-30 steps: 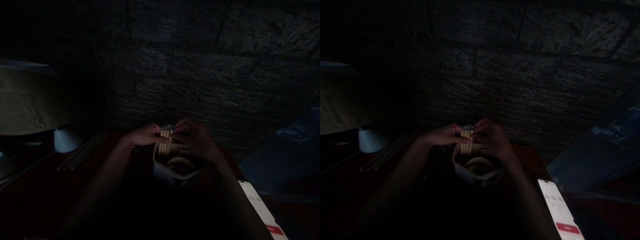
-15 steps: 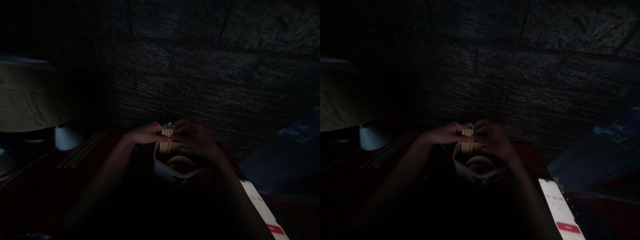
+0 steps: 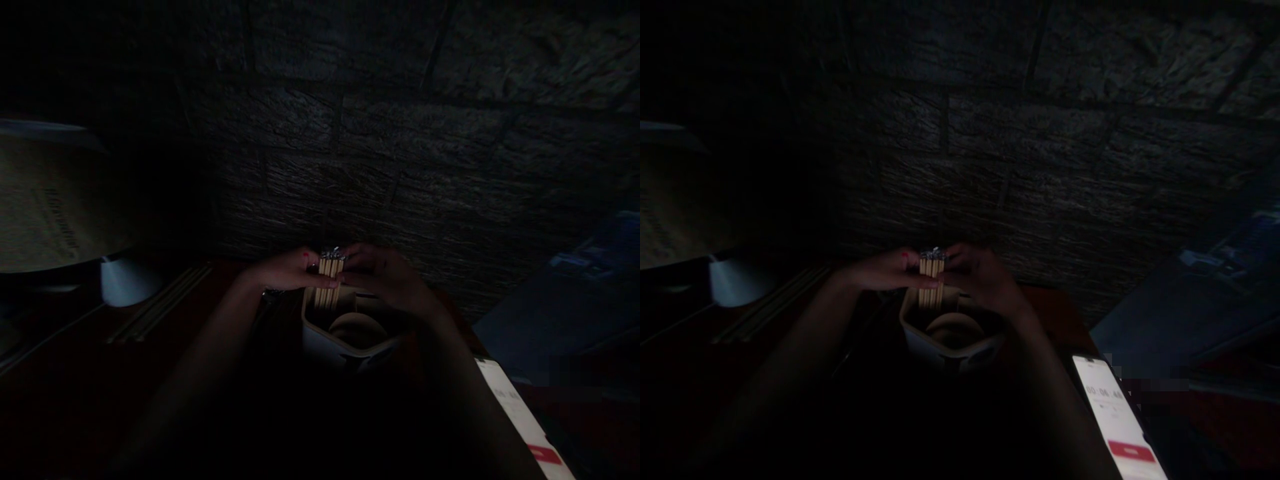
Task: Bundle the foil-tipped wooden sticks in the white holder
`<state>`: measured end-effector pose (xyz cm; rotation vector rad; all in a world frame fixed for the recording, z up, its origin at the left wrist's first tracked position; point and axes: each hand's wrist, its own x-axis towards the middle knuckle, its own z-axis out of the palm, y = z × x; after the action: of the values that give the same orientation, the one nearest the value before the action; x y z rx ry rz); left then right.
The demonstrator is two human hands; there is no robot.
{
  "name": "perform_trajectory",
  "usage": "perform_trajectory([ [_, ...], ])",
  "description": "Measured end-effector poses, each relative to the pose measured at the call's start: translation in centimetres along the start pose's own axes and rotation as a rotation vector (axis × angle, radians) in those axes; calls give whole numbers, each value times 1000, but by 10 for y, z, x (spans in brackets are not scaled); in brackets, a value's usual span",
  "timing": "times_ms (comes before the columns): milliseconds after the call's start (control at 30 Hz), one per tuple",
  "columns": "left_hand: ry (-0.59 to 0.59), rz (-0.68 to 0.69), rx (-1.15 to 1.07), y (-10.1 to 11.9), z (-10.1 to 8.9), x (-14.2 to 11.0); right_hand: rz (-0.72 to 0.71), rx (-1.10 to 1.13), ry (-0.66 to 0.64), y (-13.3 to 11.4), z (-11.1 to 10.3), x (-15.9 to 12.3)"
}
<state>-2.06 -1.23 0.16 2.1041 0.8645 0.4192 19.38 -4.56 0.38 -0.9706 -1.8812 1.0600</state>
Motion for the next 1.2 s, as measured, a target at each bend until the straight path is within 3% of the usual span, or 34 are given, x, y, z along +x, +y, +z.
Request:
perform_trajectory([
  [200, 32, 34, -118, 2, -6, -6, -13, -23, -34, -2, -2, -2],
  [367, 159, -10, -274, 11, -12, -17, 16, 24, -55, -3, -2, -3],
  [533, 248, -65, -229, 25, -13, -26, 38, 24, -59, -1, 1, -2],
  [1200, 248, 15, -180, 14, -5, -13, 13, -115, 28, 0, 12, 1],
])
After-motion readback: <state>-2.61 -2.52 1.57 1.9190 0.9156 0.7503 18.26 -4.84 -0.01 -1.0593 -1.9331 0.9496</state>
